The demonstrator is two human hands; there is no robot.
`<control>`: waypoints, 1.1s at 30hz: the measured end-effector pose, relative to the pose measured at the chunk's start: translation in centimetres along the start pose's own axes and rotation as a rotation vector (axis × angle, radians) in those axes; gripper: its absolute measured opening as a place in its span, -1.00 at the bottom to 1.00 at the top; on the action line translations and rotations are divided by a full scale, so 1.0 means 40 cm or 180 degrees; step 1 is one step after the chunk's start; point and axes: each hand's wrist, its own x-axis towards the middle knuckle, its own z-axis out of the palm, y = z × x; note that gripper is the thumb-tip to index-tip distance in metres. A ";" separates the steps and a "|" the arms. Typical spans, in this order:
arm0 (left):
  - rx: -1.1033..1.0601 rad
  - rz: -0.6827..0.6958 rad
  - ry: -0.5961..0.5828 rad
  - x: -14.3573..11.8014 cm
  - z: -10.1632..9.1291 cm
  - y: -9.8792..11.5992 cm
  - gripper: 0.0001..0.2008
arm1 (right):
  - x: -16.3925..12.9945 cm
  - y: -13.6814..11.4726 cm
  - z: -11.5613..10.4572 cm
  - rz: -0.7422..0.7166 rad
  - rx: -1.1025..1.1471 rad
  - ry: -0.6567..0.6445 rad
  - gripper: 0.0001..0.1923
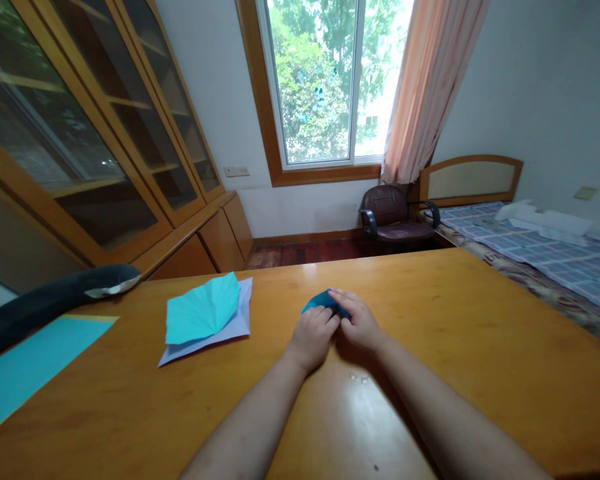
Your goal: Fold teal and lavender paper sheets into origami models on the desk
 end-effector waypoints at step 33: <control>0.0444 -0.0610 -0.0849 0.008 -0.001 0.020 -0.75 | 0.004 -0.029 -0.001 -0.0716 -0.0213 -0.0281 -0.20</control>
